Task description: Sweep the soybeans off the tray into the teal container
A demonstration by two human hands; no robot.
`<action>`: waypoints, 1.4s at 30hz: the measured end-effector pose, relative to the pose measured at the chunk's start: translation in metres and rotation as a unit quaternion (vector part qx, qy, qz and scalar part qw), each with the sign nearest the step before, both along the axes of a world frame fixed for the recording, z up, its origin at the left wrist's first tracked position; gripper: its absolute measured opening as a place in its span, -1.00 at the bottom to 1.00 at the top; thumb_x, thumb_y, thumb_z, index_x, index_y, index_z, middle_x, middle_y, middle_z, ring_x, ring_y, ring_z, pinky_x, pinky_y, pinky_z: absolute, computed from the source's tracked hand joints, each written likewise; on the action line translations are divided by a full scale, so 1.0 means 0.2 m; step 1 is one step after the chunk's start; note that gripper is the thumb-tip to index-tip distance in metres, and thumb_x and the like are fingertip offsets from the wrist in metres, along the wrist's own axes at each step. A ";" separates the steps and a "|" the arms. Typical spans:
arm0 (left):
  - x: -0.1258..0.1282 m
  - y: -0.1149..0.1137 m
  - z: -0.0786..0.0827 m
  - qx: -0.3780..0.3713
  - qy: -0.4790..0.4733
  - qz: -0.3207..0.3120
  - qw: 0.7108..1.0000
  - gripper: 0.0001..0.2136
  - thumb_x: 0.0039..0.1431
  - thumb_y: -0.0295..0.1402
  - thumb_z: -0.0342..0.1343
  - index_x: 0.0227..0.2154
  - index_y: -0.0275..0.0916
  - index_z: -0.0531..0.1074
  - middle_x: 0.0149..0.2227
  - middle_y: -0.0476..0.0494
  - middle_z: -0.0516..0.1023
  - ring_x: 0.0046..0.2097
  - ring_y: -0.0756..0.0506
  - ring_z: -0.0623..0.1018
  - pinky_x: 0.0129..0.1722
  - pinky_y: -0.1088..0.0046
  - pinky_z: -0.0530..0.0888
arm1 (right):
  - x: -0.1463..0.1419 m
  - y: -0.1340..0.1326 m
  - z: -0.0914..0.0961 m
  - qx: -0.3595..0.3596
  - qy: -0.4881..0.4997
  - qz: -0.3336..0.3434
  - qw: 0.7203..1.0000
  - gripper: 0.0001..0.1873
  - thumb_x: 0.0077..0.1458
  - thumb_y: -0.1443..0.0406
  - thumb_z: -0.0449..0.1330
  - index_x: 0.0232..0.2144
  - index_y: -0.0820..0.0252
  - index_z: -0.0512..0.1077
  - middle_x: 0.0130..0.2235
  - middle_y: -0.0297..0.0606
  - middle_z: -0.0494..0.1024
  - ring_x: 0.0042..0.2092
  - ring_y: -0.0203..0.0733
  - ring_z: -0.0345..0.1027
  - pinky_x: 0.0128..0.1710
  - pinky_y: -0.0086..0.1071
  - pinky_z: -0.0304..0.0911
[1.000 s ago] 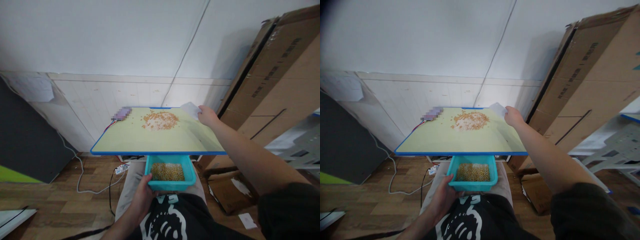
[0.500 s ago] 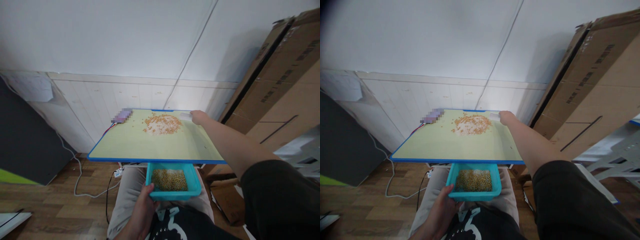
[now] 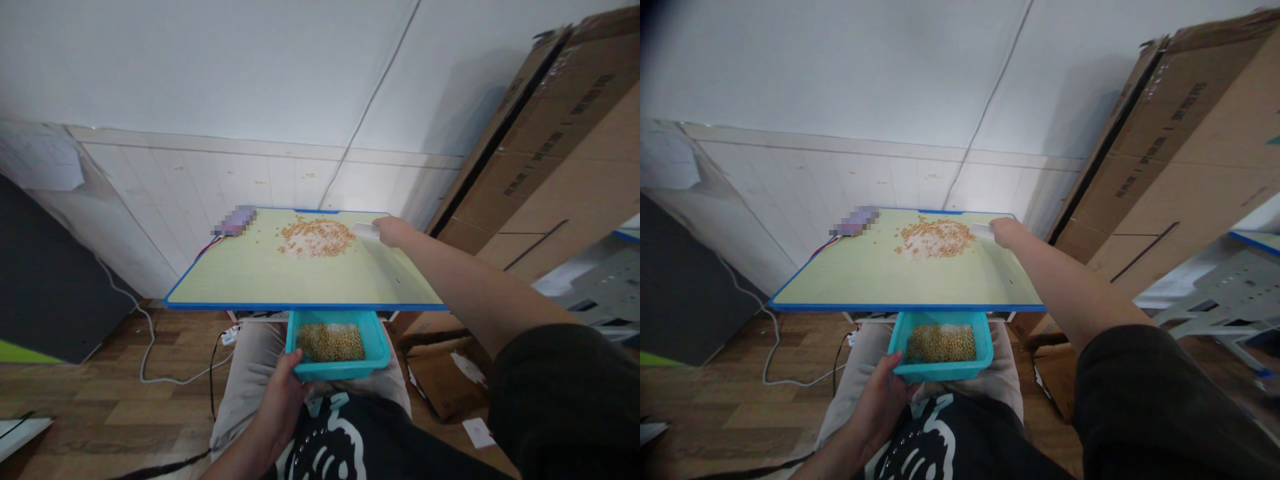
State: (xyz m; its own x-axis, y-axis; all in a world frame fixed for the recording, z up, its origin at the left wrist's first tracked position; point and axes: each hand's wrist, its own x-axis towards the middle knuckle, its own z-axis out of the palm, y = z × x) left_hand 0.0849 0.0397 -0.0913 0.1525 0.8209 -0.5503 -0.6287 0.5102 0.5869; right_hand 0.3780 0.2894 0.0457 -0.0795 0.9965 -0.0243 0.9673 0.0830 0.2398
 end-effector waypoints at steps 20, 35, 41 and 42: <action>0.00 0.00 0.04 0.005 0.027 -0.010 1.000 -0.58 0.30 -0.29 0.06 0.19 -0.24 0.42 0.11 -0.25 0.66 0.14 -0.27 0.61 0.05 0.16 0.57 | -0.08 -0.20 0.05 -0.028 -0.023 0.008 0.999 -0.49 0.12 0.42 0.21 0.14 0.25 0.54 0.05 0.12 0.64 0.07 0.12 0.54 -0.03 -0.26 0.39; 0.00 0.00 0.03 0.029 0.014 -0.019 0.999 -0.52 0.25 -0.27 0.10 0.22 -0.22 0.41 0.12 -0.26 0.66 0.14 -0.29 0.61 0.07 0.12 0.57 | -0.19 -0.31 0.14 -0.081 -0.020 0.016 0.996 -0.44 0.15 0.48 0.13 0.20 0.32 0.49 0.16 0.13 0.57 0.14 0.10 0.50 0.02 -0.28 0.37; -0.01 0.00 0.02 0.024 0.011 -0.010 1.000 -0.54 0.24 -0.27 0.14 0.18 -0.22 0.45 0.11 -0.23 0.66 0.11 -0.26 0.62 -0.01 0.23 0.57 | -0.22 -0.35 0.15 -0.092 -0.026 0.026 0.995 -0.45 0.09 0.47 0.17 0.16 0.31 0.51 0.13 0.09 0.60 0.10 0.07 0.51 -0.05 -0.34 0.36; -0.01 0.00 0.01 0.024 0.004 -0.016 1.000 -0.54 0.24 -0.27 0.15 0.19 -0.22 0.45 0.11 -0.22 0.66 0.11 -0.25 0.62 -0.01 0.24 0.57 | -0.23 -0.35 0.15 -0.097 -0.027 0.027 0.995 -0.45 0.10 0.48 0.16 0.15 0.31 0.51 0.13 0.08 0.60 0.10 0.05 0.51 -0.06 -0.36 0.35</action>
